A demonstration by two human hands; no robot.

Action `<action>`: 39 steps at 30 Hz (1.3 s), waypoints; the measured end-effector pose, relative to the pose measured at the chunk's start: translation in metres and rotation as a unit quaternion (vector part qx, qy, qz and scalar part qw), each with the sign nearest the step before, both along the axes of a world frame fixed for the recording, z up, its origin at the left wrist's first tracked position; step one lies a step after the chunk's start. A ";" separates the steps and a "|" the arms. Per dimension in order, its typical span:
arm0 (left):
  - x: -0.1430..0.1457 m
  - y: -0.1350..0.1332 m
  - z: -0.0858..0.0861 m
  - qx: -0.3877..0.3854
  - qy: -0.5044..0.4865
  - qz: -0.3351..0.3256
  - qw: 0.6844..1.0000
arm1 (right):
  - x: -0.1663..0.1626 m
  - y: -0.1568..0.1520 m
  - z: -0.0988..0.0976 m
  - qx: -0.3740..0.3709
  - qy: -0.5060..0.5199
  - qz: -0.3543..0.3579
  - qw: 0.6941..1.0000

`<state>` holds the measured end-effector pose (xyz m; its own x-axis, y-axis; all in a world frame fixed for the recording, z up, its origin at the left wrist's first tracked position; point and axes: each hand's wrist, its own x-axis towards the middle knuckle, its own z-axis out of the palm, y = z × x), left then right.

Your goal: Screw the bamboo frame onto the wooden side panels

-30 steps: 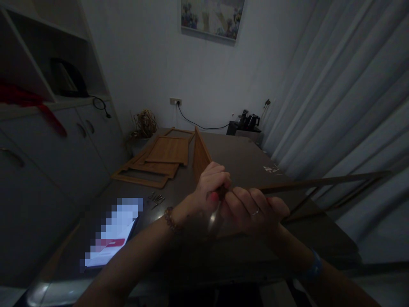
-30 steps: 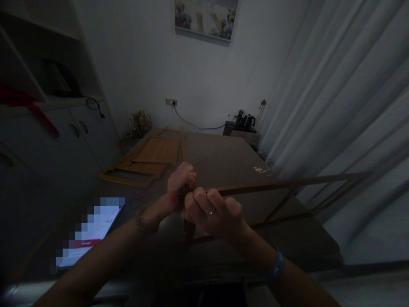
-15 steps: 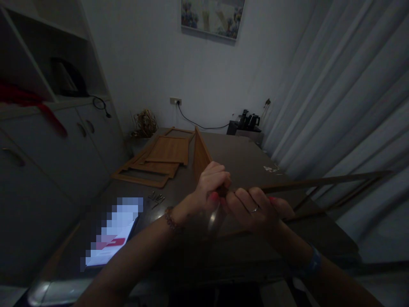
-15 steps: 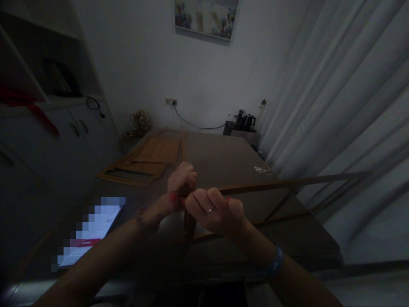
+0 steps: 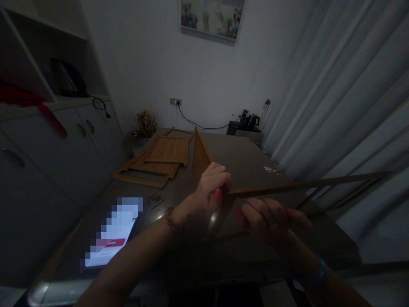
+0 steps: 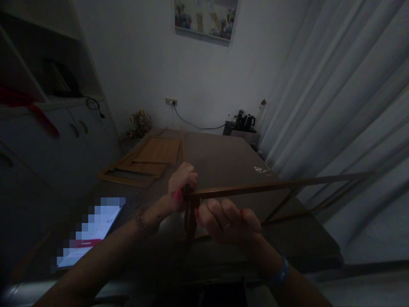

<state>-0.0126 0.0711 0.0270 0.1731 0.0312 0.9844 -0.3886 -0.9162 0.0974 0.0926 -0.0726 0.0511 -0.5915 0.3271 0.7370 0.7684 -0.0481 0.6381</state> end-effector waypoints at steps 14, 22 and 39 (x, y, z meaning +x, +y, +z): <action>0.001 0.002 0.001 0.016 0.001 -0.006 1.000 | 0.087 0.048 -0.106 -0.248 0.237 -0.113 0.932; 0.000 0.002 0.001 0.021 0.009 -0.006 1.000 | 0.097 0.070 -0.125 -0.412 0.285 -0.187 0.845; -0.001 0.001 0.004 0.022 0.004 0.001 1.000 | 0.054 0.026 -0.104 -0.302 0.355 -0.289 0.836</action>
